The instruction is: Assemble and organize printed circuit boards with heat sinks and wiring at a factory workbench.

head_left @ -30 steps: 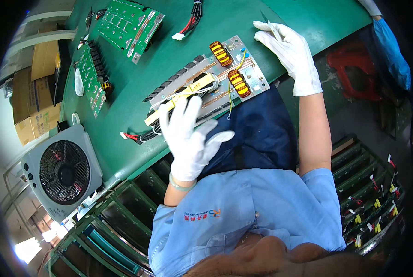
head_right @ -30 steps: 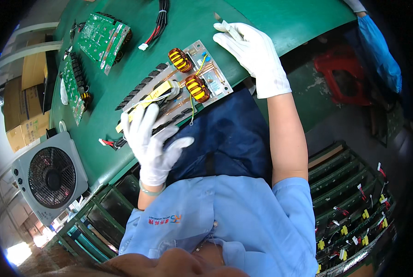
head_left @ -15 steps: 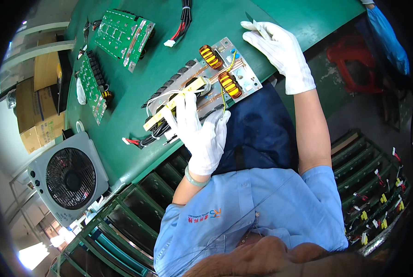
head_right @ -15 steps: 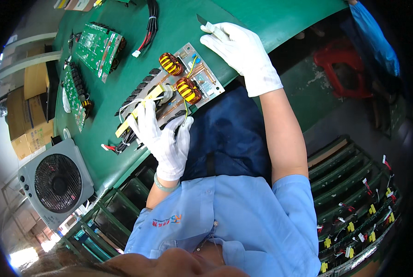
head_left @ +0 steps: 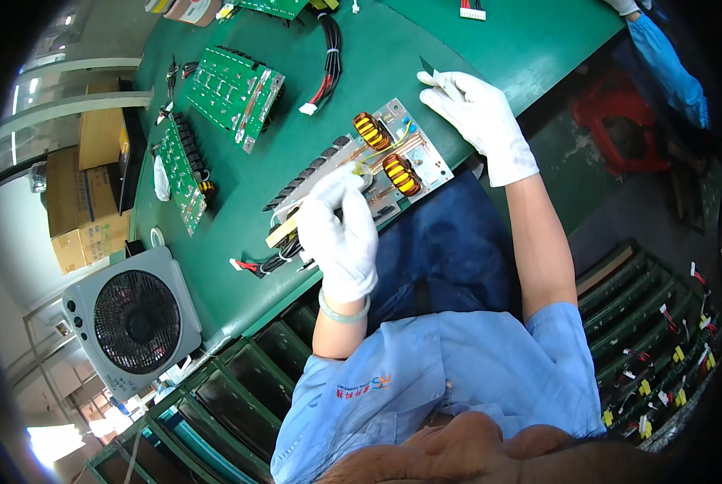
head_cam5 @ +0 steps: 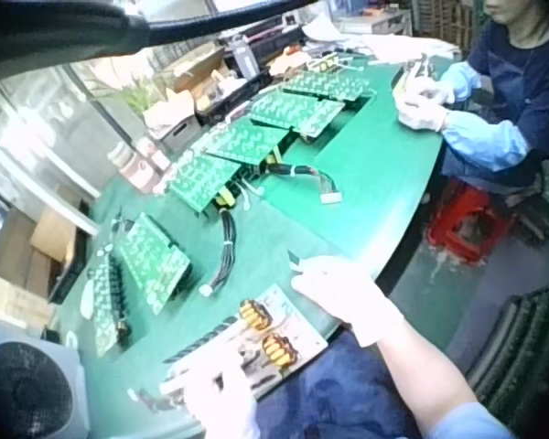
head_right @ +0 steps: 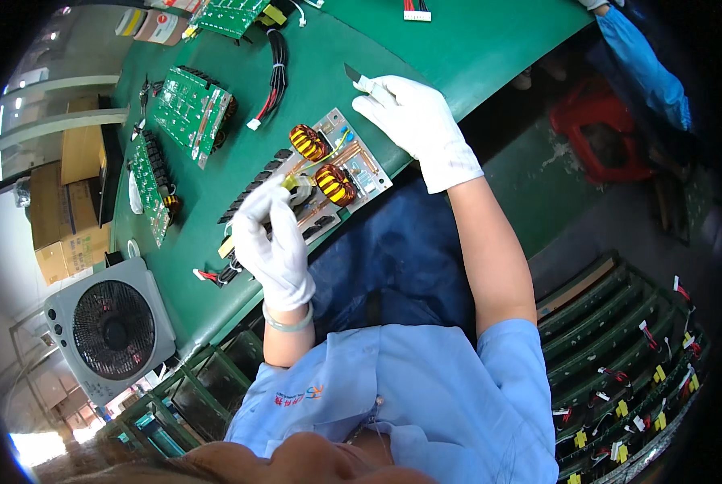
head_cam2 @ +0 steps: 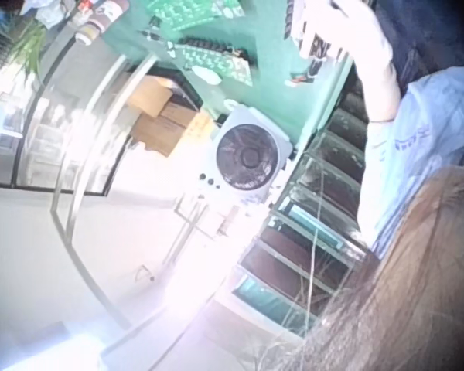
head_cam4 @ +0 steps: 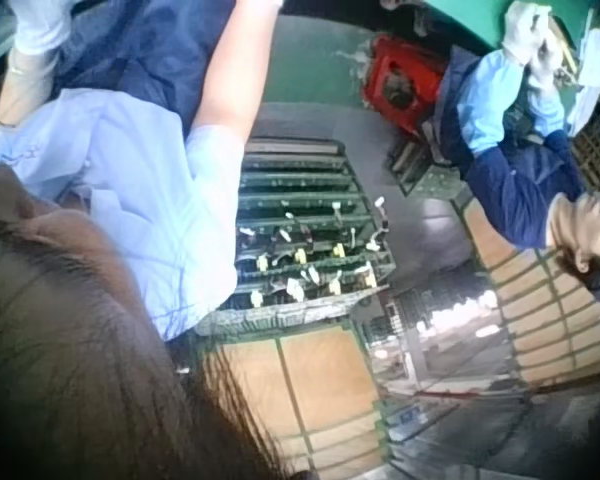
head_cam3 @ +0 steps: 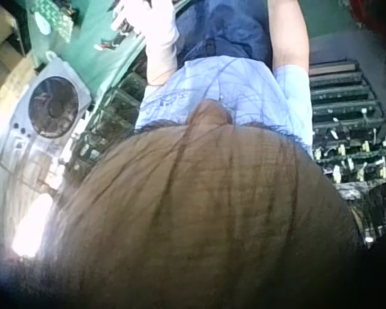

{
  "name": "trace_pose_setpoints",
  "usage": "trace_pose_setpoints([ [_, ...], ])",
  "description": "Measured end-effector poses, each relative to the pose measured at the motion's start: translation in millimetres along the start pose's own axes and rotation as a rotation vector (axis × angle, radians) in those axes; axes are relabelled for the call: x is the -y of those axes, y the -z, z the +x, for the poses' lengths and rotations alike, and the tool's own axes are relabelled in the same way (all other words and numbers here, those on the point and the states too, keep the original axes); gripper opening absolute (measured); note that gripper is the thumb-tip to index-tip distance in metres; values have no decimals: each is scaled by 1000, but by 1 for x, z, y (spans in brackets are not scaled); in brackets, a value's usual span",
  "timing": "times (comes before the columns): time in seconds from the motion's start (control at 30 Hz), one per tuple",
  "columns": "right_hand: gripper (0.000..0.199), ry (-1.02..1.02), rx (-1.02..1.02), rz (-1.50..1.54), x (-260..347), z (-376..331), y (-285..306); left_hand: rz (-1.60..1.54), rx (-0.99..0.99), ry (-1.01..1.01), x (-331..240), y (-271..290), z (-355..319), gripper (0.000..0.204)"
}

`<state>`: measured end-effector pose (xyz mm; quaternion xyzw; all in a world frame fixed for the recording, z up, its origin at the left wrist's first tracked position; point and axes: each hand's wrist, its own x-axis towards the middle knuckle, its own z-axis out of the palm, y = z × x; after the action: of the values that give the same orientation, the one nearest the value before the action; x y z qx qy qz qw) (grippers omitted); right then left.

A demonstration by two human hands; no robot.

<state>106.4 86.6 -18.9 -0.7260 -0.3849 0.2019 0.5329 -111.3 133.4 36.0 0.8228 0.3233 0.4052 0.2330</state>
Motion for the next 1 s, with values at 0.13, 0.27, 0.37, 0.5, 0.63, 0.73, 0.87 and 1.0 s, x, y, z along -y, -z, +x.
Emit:
trace_pose_setpoints([
  [0.13,32,99,-56,-84,-3,-3,-8,-224,-71,323,-14,4,31,5],
  [0.27,25,61,-127,82,-3,-16,-8,-494,-15,469,-31,4,39,7],
  [0.37,26,-65,-100,211,17,-36,2,-589,6,547,-36,0,40,8],
  [0.5,21,-405,-18,548,49,-65,6,-583,-80,522,-38,-6,37,8],
  [0.63,21,-366,71,882,70,-102,-2,-426,-98,405,-35,-14,23,8],
  [0.73,21,-500,147,908,72,-109,-12,-444,-19,334,-38,-19,12,7],
  [0.87,31,-529,-7,1153,57,-107,-23,-431,78,270,-43,-27,-6,4],
  [1.0,35,-487,-81,1114,39,-108,-8,-357,199,-1,-49,-38,-13,8],
])
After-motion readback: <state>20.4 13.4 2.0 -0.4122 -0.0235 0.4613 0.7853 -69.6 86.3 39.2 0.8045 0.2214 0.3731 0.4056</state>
